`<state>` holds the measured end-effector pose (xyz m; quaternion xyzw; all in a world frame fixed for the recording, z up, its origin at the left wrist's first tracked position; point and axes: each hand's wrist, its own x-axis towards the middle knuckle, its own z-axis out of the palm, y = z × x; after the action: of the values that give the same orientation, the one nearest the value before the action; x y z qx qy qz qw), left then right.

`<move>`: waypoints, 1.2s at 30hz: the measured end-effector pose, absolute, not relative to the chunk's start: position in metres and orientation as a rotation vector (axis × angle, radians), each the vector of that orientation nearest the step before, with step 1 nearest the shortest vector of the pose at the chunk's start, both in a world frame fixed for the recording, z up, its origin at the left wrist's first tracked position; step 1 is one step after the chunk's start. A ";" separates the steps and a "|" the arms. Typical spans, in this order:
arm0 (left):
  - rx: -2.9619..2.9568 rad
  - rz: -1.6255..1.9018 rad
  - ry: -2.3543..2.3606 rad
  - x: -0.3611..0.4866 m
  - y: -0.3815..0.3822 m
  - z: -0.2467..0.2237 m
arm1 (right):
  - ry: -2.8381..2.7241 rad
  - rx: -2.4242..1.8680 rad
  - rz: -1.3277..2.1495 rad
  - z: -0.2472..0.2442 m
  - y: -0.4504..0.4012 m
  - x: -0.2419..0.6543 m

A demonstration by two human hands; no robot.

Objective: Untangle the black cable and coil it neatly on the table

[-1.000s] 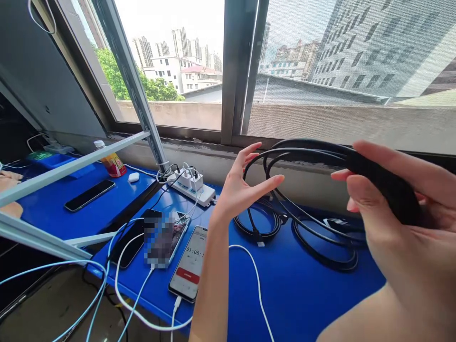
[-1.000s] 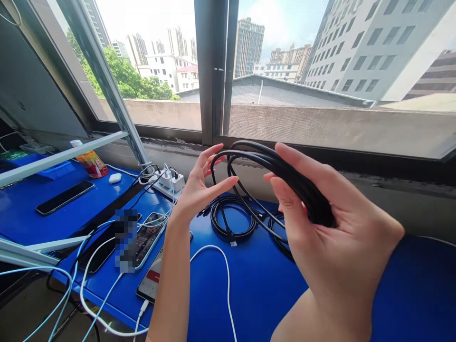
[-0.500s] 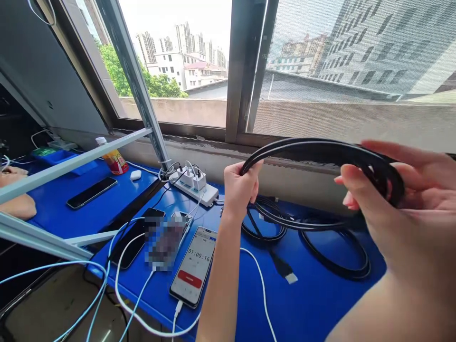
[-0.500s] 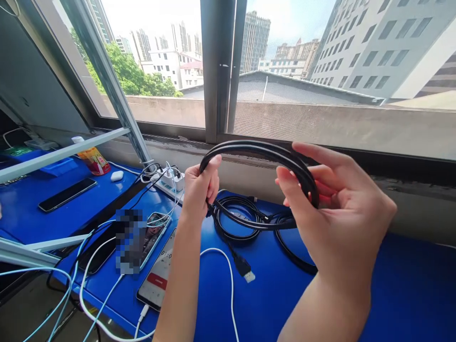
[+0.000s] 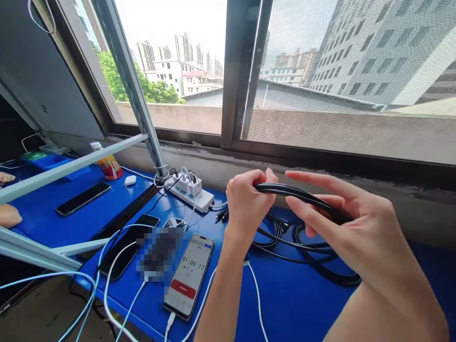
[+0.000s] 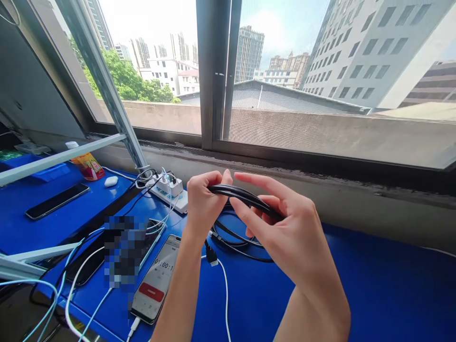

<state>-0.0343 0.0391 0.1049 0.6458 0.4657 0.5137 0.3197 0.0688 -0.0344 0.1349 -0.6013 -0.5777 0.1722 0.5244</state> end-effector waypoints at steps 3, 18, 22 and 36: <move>1.580 1.159 1.299 -0.036 0.049 0.097 | -1.230 -1.443 0.313 0.134 -0.038 0.073; 1.419 0.538 0.962 -0.026 0.047 0.089 | -0.645 -1.296 0.172 0.148 -0.049 0.039; 1.344 0.432 0.645 -0.022 0.047 0.085 | -0.675 -1.238 0.053 0.145 -0.052 0.026; 1.004 1.184 0.485 -0.006 0.045 0.088 | -0.608 -0.768 0.286 0.132 -0.027 0.059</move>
<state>-0.0057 0.0450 0.0879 0.4486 0.2165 0.5287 0.6873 0.0587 -0.0270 0.1323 -0.3673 -0.2909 0.1370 0.8727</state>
